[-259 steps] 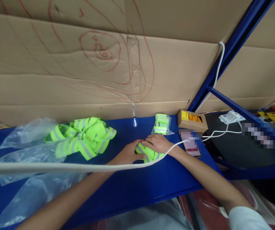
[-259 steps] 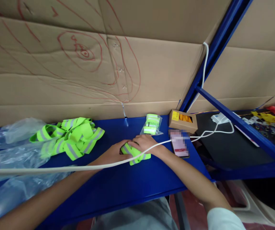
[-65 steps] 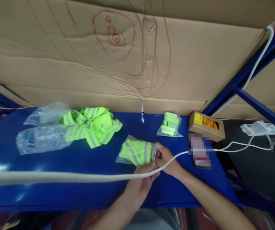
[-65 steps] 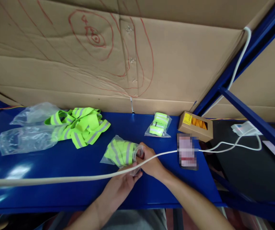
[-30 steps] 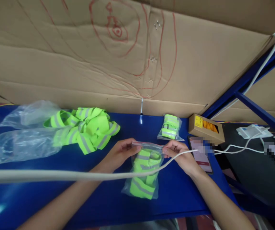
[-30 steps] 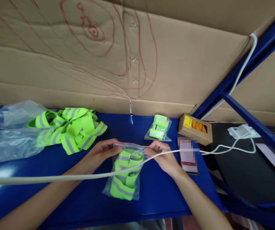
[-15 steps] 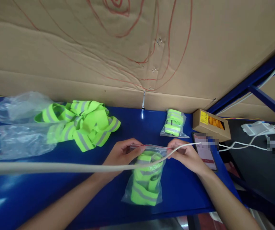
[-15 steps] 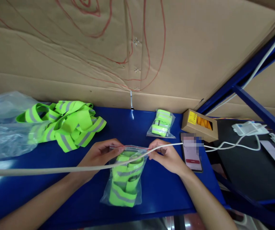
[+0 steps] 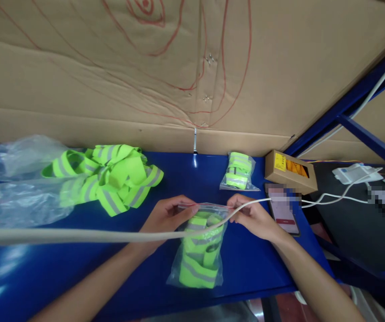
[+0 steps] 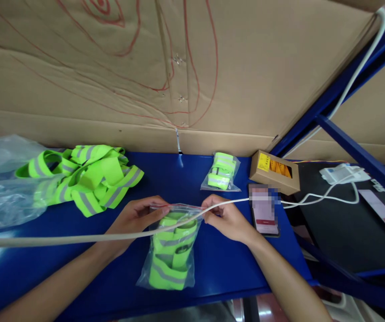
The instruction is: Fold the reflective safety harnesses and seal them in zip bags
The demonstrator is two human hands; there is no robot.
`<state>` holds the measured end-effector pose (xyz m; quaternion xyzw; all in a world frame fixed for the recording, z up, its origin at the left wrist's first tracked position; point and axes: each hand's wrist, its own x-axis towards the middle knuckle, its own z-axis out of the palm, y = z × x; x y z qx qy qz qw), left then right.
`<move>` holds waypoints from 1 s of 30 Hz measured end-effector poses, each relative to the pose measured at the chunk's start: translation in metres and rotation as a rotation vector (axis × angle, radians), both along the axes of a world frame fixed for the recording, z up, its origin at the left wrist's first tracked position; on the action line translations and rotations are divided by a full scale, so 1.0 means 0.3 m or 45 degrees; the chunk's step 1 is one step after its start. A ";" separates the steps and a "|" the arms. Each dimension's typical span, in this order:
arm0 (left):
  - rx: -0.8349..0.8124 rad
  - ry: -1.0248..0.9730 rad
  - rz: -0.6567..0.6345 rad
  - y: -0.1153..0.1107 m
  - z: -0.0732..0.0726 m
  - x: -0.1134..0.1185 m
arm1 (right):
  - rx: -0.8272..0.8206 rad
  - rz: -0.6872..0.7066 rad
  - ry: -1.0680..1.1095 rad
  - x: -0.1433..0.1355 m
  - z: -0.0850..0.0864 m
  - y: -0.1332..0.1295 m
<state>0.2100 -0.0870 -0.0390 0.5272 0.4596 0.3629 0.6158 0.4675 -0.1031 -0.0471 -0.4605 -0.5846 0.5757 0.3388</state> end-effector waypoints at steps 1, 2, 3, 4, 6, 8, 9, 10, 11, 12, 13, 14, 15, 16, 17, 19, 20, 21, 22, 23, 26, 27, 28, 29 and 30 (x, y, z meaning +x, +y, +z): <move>-0.009 -0.003 -0.002 -0.002 -0.002 0.000 | 0.006 0.015 -0.002 0.000 0.000 -0.001; -0.023 -0.008 0.003 -0.003 -0.005 0.000 | 0.016 0.022 -0.010 -0.001 0.000 -0.001; -0.041 -0.016 0.015 -0.005 -0.011 0.000 | 0.028 0.019 -0.024 -0.001 -0.001 -0.002; -0.065 -0.029 0.030 -0.007 -0.017 0.001 | 0.041 0.008 -0.034 -0.002 -0.003 -0.002; -0.147 -0.073 0.043 -0.012 -0.033 0.005 | 0.057 -0.012 -0.044 -0.004 -0.010 -0.001; -0.255 -0.134 0.023 -0.018 -0.049 0.012 | 0.048 -0.006 -0.052 -0.005 -0.018 0.000; -0.303 -0.155 0.013 -0.021 -0.056 0.016 | 0.037 0.009 -0.055 -0.006 -0.021 0.000; -0.340 -0.168 0.015 -0.025 -0.064 0.020 | 0.025 0.030 -0.060 -0.007 -0.024 0.000; -0.366 -0.174 0.026 -0.029 -0.070 0.023 | 0.017 0.044 -0.066 -0.009 -0.027 0.000; -0.386 -0.175 0.038 -0.033 -0.076 0.026 | 0.014 0.052 -0.075 -0.011 -0.030 0.000; -0.401 -0.176 0.045 -0.037 -0.081 0.029 | 0.015 0.052 -0.087 -0.014 -0.032 -0.002; -0.412 -0.181 0.050 -0.040 -0.085 0.031 | 0.018 0.045 -0.098 -0.017 -0.034 -0.004; -0.422 -0.189 0.051 -0.043 -0.087 0.032 | 0.018 0.032 -0.108 -0.020 -0.036 -0.005; -0.432 -0.195 0.052 -0.046 -0.088 0.032 | 0.014 0.016 -0.113 -0.022 -0.037 -0.007; -0.441 -0.201 0.058 -0.048 -0.088 0.033 | 0.005 0.004 -0.113 -0.024 -0.039 -0.009; -0.462 -0.213 0.069 -0.050 -0.084 0.033 | -0.019 0.000 -0.103 -0.027 -0.041 -0.010; -0.473 -0.217 0.064 -0.051 -0.081 0.033 | -0.028 0.013 -0.097 -0.027 -0.041 -0.010; -0.479 -0.220 0.053 -0.051 -0.077 0.033 | -0.035 0.034 -0.095 -0.028 -0.040 -0.010; -0.479 -0.221 0.042 -0.052 -0.073 0.033 | -0.040 0.053 -0.096 -0.027 -0.039 -0.010; -0.476 -0.222 0.035 -0.053 -0.069 0.033 | -0.043 0.069 -0.102 -0.027 -0.038 -0.010; -0.482 -0.222 0.027 -0.056 -0.059 0.034 | -0.048 0.076 -0.115 -0.028 -0.032 -0.013; -0.486 -0.224 0.023 -0.056 -0.057 0.034 | -0.050 0.069 -0.114 -0.029 -0.030 -0.014; -0.487 -0.224 0.016 -0.057 -0.055 0.034 | -0.051 0.064 -0.113 -0.029 -0.028 -0.015; -0.486 -0.224 0.011 -0.058 -0.055 0.034 | -0.052 0.062 -0.113 -0.030 -0.027 -0.016; -0.481 -0.222 0.007 -0.058 -0.056 0.034 | -0.053 0.064 -0.110 -0.031 -0.025 -0.016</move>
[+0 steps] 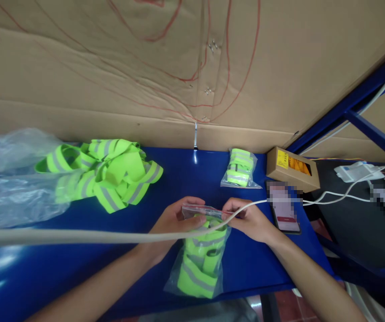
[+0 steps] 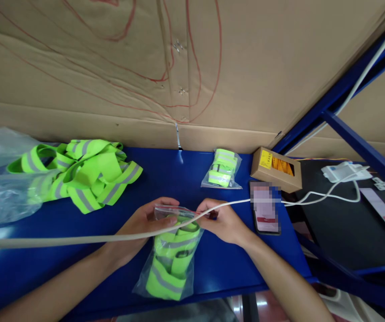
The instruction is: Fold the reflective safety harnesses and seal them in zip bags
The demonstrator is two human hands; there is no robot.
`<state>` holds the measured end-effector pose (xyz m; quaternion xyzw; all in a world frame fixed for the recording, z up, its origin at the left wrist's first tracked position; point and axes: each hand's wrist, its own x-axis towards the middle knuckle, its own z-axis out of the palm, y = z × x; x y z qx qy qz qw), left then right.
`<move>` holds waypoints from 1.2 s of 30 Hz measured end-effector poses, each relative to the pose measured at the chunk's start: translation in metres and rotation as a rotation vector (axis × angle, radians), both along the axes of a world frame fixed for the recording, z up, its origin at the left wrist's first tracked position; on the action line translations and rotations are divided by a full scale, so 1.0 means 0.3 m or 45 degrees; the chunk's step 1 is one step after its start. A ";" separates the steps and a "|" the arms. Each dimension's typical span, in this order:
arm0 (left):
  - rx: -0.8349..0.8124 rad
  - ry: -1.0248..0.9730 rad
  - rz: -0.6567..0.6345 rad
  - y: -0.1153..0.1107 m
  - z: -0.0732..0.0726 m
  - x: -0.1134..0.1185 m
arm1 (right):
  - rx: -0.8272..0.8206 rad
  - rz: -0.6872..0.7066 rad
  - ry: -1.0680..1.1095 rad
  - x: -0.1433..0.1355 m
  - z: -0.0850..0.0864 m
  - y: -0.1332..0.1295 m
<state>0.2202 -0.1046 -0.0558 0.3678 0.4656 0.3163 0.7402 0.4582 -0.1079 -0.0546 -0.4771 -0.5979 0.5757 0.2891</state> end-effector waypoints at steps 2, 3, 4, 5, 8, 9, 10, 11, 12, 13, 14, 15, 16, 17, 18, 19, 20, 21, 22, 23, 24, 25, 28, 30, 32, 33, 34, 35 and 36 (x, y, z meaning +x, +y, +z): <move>0.020 0.008 -0.003 -0.002 -0.003 0.000 | -0.011 0.022 0.017 -0.003 0.003 -0.001; 0.032 0.016 -0.003 -0.003 -0.004 0.001 | -0.021 0.032 0.030 -0.006 0.004 -0.001; 0.048 0.024 -0.005 -0.005 -0.005 0.002 | -0.037 0.037 0.041 -0.009 0.004 -0.002; 0.066 0.035 -0.006 -0.007 -0.005 0.003 | -0.056 0.036 0.048 -0.013 0.004 -0.003; 0.103 0.067 -0.002 -0.014 0.000 0.008 | -0.120 0.002 0.048 -0.024 0.004 -0.005; 0.105 0.072 -0.001 -0.016 0.001 0.009 | -0.139 -0.005 0.047 -0.026 0.003 -0.005; 0.100 0.073 -0.003 -0.016 0.002 0.010 | -0.155 -0.010 0.048 -0.028 0.003 -0.004; 0.095 0.072 -0.005 -0.016 0.002 0.011 | -0.167 -0.014 0.050 -0.028 0.004 -0.003; 0.091 0.067 -0.007 -0.016 0.002 0.012 | -0.176 -0.016 0.053 -0.029 0.004 -0.002; 0.089 0.062 -0.009 -0.015 0.000 0.013 | -0.181 -0.014 0.058 -0.029 0.004 -0.002; 0.091 0.058 -0.010 -0.015 -0.001 0.015 | -0.182 -0.006 0.064 -0.030 0.005 -0.002; 0.099 0.057 -0.014 -0.015 -0.003 0.016 | -0.174 -0.001 0.071 -0.032 0.004 -0.002; 0.113 0.057 -0.017 -0.015 -0.005 0.017 | -0.158 0.002 0.075 -0.034 0.004 -0.004; 0.128 0.059 -0.018 -0.017 -0.007 0.019 | -0.138 0.001 0.077 -0.037 0.003 -0.007; 0.142 0.063 -0.021 -0.018 -0.008 0.020 | -0.118 -0.005 0.077 -0.040 0.001 -0.010; 0.153 0.067 -0.025 -0.021 -0.009 0.021 | -0.102 -0.018 0.074 -0.044 0.000 -0.013; 0.159 0.069 -0.029 -0.023 -0.010 0.021 | -0.091 -0.037 0.069 -0.047 -0.002 -0.016; 0.159 0.066 -0.034 -0.025 -0.012 0.021 | -0.084 -0.054 0.061 -0.050 -0.003 -0.019; 0.155 0.060 -0.040 -0.026 -0.013 0.022 | -0.079 -0.066 0.049 -0.052 -0.004 -0.022; 0.153 0.052 -0.045 -0.027 -0.014 0.021 | -0.068 -0.075 0.038 -0.054 -0.005 -0.023; 0.154 0.047 -0.045 -0.027 -0.016 0.021 | -0.054 -0.074 0.028 -0.056 -0.005 -0.024; 0.158 0.047 -0.041 -0.027 -0.018 0.021 | -0.037 -0.065 0.020 -0.057 -0.005 -0.025; 0.174 0.067 -0.020 -0.025 -0.022 0.021 | 0.027 -0.037 -0.011 -0.058 -0.006 -0.025; 0.180 0.082 -0.013 -0.024 -0.022 0.022 | 0.068 -0.043 -0.037 -0.057 -0.008 -0.026; 0.177 0.087 -0.019 -0.023 -0.020 0.023 | 0.107 -0.051 -0.053 -0.055 -0.010 -0.026; 0.175 0.086 -0.024 -0.024 -0.017 0.023 | 0.122 -0.046 -0.062 -0.053 -0.011 -0.026; 0.173 0.084 -0.028 -0.024 -0.015 0.023 | 0.137 -0.038 -0.073 -0.051 -0.011 -0.026; 0.172 0.080 -0.030 -0.024 -0.012 0.024 | 0.151 -0.027 -0.082 -0.050 -0.010 -0.025; 0.171 0.077 -0.033 -0.025 -0.010 0.025 | 0.159 -0.012 -0.085 -0.049 -0.010 -0.025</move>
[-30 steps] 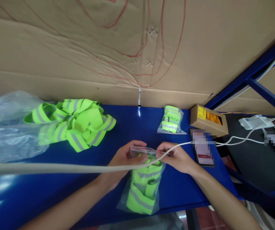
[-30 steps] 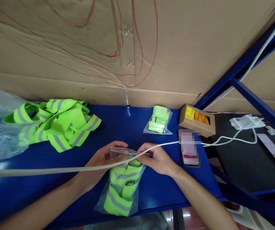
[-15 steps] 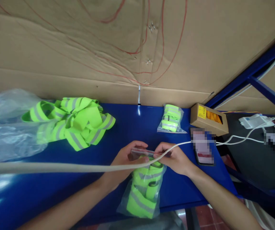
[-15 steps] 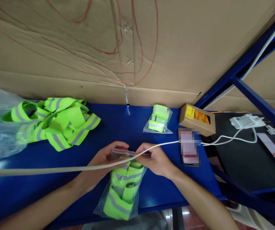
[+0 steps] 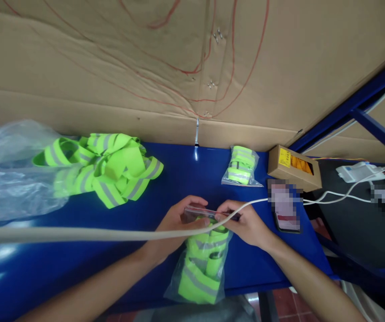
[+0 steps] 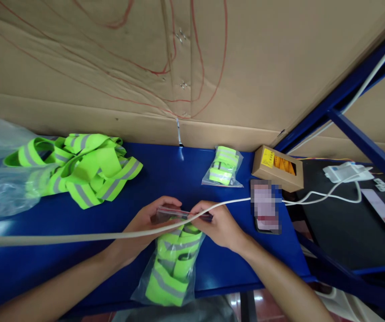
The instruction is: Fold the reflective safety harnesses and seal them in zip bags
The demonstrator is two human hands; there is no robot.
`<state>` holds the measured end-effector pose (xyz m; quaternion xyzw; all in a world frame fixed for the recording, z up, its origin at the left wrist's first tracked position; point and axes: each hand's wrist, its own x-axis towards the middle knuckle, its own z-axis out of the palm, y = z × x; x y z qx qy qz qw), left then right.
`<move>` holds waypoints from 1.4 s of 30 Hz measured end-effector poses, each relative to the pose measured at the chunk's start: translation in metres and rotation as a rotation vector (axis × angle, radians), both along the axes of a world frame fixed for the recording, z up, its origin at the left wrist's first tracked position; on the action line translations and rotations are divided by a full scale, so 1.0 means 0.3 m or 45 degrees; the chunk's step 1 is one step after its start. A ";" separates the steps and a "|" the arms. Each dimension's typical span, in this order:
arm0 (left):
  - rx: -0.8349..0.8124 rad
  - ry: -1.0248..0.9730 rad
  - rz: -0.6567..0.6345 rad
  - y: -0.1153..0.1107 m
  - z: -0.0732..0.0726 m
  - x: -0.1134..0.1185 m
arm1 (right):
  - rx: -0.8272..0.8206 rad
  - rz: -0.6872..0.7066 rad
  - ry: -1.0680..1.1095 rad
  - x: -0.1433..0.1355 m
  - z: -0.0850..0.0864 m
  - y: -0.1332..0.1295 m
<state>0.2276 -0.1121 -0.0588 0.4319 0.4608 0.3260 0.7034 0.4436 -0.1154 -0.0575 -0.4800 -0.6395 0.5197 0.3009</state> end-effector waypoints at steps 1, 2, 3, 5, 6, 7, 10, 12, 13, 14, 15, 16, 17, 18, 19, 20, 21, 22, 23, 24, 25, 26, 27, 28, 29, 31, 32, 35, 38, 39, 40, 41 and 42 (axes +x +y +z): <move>-0.001 -0.004 -0.004 -0.001 0.002 0.001 | -0.004 0.018 0.004 0.000 0.001 0.000; 0.000 -0.008 -0.010 -0.002 0.004 0.002 | -0.015 0.032 0.014 -0.001 0.002 -0.002; 0.004 -0.012 -0.015 -0.004 0.005 0.004 | -0.031 0.037 0.027 -0.004 0.003 -0.004; 0.021 -0.017 -0.024 -0.008 0.006 0.008 | -0.073 0.028 0.050 -0.011 0.003 -0.010; 0.027 -0.021 -0.024 -0.010 0.006 0.010 | -0.086 0.012 0.056 -0.015 0.002 -0.013; 0.029 -0.028 -0.021 -0.011 0.006 0.012 | -0.091 -0.003 0.058 -0.019 0.001 -0.016; 0.006 -0.087 -0.008 -0.018 0.004 0.019 | -0.073 -0.018 0.031 -0.024 0.000 -0.019; -0.006 -0.135 0.004 -0.023 0.001 0.023 | -0.056 0.016 0.007 -0.022 0.004 -0.017; -0.008 -0.152 0.009 -0.025 -0.001 0.024 | -0.050 0.041 -0.001 -0.020 0.006 -0.015; -0.007 -0.164 0.012 -0.028 -0.003 0.026 | -0.042 0.059 -0.010 -0.018 0.009 -0.014; -0.004 -0.171 0.014 -0.030 -0.006 0.027 | -0.034 0.071 -0.021 -0.017 0.013 -0.013; -0.003 -0.177 0.014 -0.032 -0.008 0.028 | -0.027 0.075 -0.033 -0.016 0.015 -0.013; -0.004 -0.182 0.014 -0.032 -0.010 0.029 | -0.023 0.070 -0.042 -0.015 0.017 -0.013; -0.004 -0.185 0.018 -0.031 -0.012 0.028 | -0.025 0.055 -0.043 -0.015 0.018 -0.014; -0.001 -0.179 0.024 -0.028 -0.013 0.027 | -0.029 0.033 -0.033 -0.014 0.018 -0.015; 0.009 -0.158 0.024 -0.024 -0.013 0.025 | -0.033 0.010 -0.016 -0.014 0.017 -0.016; 0.030 -0.119 0.015 -0.018 -0.014 0.022 | -0.038 -0.011 -0.001 -0.013 0.015 -0.016; 0.059 -0.068 -0.003 -0.012 -0.014 0.019 | -0.041 -0.026 0.009 -0.012 0.013 -0.015; 0.090 -0.017 -0.028 -0.006 -0.014 0.015 | -0.042 -0.030 0.014 -0.011 0.010 -0.013; 0.115 0.023 -0.056 0.000 -0.015 0.012 | -0.041 -0.021 0.015 -0.010 0.009 -0.011; 0.133 0.046 -0.079 0.004 -0.016 0.009 | -0.040 -0.006 0.013 -0.010 0.007 -0.010; 0.147 0.057 -0.095 0.006 -0.017 0.006 | -0.036 0.006 0.010 -0.010 0.006 -0.008; 0.160 0.060 -0.106 0.007 -0.018 0.004 | -0.030 0.014 0.007 -0.011 0.006 -0.008; 0.178 0.063 -0.111 0.006 -0.018 0.003 | -0.024 0.022 0.002 -0.012 0.005 -0.008; 0.200 0.075 -0.114 0.003 -0.019 0.002 | -0.018 0.027 -0.007 -0.015 0.004 -0.009; 0.248 0.120 -0.113 -0.004 -0.021 0.001 | -0.007 0.032 -0.025 -0.021 0.002 -0.012; 0.269 0.142 -0.111 -0.007 -0.022 0.002 | -0.001 0.034 -0.034 -0.023 0.001 -0.014; 0.293 0.152 -0.113 -0.005 -0.022 0.000 | 0.026 0.038 -0.065 -0.025 0.001 -0.018; 0.255 0.111 -0.155 0.018 -0.012 -0.011 | 0.032 0.046 -0.063 -0.014 0.012 -0.017; 0.236 0.103 -0.187 0.028 -0.006 -0.018 | 0.031 0.048 -0.057 -0.009 0.017 -0.016; 0.219 0.103 -0.228 0.038 0.001 -0.025 | 0.032 0.048 -0.052 -0.003 0.022 -0.014; 0.208 0.113 -0.272 0.046 0.008 -0.033 | 0.038 0.047 -0.053 0.002 0.027 -0.012; 0.209 0.137 -0.312 0.052 0.014 -0.040 | 0.048 0.045 -0.060 0.007 0.030 -0.010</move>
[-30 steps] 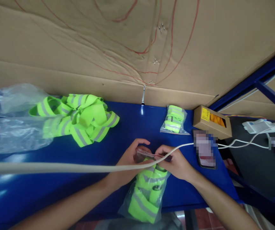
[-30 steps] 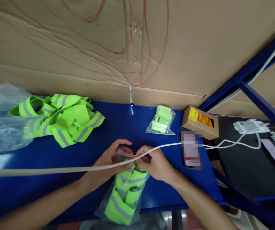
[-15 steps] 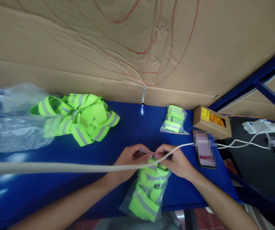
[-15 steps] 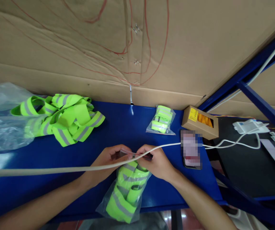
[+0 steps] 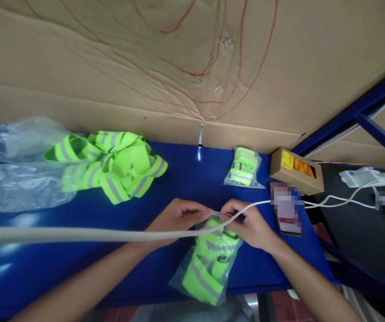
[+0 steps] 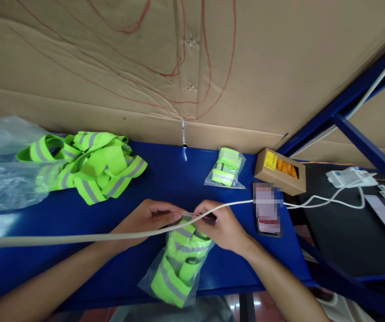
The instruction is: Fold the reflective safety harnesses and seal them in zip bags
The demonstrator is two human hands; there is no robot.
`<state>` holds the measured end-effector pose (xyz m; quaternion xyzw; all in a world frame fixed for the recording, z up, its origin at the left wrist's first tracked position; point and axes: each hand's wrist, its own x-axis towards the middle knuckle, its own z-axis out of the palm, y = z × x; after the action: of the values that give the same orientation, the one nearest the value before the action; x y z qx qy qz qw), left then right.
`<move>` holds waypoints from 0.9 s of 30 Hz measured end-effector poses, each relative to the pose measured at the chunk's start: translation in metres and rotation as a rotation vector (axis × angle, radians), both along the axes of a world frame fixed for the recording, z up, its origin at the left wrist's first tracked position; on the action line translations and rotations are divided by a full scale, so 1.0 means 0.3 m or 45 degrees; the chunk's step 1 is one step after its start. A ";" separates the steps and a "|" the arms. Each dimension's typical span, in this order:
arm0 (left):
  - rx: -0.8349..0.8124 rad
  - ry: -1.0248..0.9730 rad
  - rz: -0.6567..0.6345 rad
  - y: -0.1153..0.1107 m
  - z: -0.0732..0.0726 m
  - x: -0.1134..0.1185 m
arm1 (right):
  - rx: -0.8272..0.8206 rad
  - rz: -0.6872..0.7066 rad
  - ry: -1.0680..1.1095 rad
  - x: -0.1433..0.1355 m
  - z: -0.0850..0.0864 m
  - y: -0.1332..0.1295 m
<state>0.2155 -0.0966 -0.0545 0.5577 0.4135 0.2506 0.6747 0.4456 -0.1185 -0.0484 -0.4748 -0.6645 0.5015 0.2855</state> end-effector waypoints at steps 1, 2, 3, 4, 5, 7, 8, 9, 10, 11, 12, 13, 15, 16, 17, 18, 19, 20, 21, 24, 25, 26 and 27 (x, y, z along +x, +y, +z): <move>0.017 0.037 -0.026 0.003 0.005 -0.006 | 0.010 0.000 -0.009 0.003 0.002 0.001; 0.043 0.073 -0.035 0.004 0.008 -0.011 | 0.020 0.002 -0.018 0.005 0.003 0.002; 0.072 0.099 -0.030 0.002 0.009 -0.014 | 0.029 0.007 -0.026 0.007 0.003 0.003; 0.096 0.110 -0.015 0.000 0.007 -0.015 | 0.035 0.015 -0.030 0.008 0.003 0.004; 0.112 0.108 -0.002 -0.001 0.004 -0.016 | 0.037 0.027 -0.031 0.010 0.002 0.006; 0.108 0.093 0.015 -0.001 -0.006 -0.016 | 0.012 0.055 -0.021 0.018 0.003 0.014; 0.095 0.089 0.028 0.003 -0.010 -0.016 | -0.009 0.070 -0.018 0.024 0.004 0.020; 0.084 0.086 0.052 0.007 -0.014 -0.016 | -0.026 0.076 -0.019 0.031 0.006 0.026; 0.071 0.080 0.085 0.013 -0.016 -0.016 | -0.034 0.066 -0.024 0.037 0.007 0.032; 0.054 0.065 0.118 0.018 -0.018 -0.016 | -0.036 0.041 -0.027 0.043 0.007 0.037; 0.033 0.045 0.145 0.023 -0.018 -0.017 | -0.030 0.005 -0.024 0.048 0.007 0.041; 0.007 0.023 0.158 0.027 -0.017 -0.017 | -0.024 -0.033 -0.010 0.051 0.005 0.043; -0.050 -0.006 0.155 0.030 -0.016 -0.017 | -0.023 -0.084 0.048 0.050 0.000 0.041; -0.070 -0.011 0.157 0.029 -0.015 -0.017 | -0.024 -0.090 0.079 0.048 -0.002 0.039; -0.078 -0.011 0.172 0.028 -0.015 -0.018 | -0.026 -0.088 0.104 0.045 -0.004 0.037; -0.075 -0.004 0.200 0.028 -0.014 -0.018 | -0.033 -0.079 0.121 0.044 -0.004 0.036; -0.065 0.006 0.237 0.029 -0.012 -0.020 | -0.048 -0.061 0.128 0.045 -0.002 0.037; -0.047 0.018 0.281 0.032 -0.010 -0.022 | -0.069 -0.040 0.126 0.048 0.000 0.041; -0.025 0.031 0.323 0.036 -0.007 -0.026 | -0.090 -0.021 0.119 0.053 0.003 0.046; 0.058 0.074 0.416 0.058 0.006 -0.045 | -0.092 -0.031 0.062 0.071 0.013 0.062; 0.081 0.088 0.420 0.066 0.011 -0.054 | -0.053 -0.050 0.038 0.074 0.015 0.065; 0.100 0.104 0.405 0.073 0.017 -0.065 | 0.011 -0.072 0.014 0.075 0.016 0.064; 0.121 0.124 0.383 0.077 0.024 -0.076 | 0.102 -0.096 -0.010 0.072 0.017 0.060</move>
<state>0.1928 -0.0736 -0.0474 0.5323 0.5121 0.3407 0.5817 0.4672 -0.1004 -0.0434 -0.4898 -0.6666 0.4617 0.3203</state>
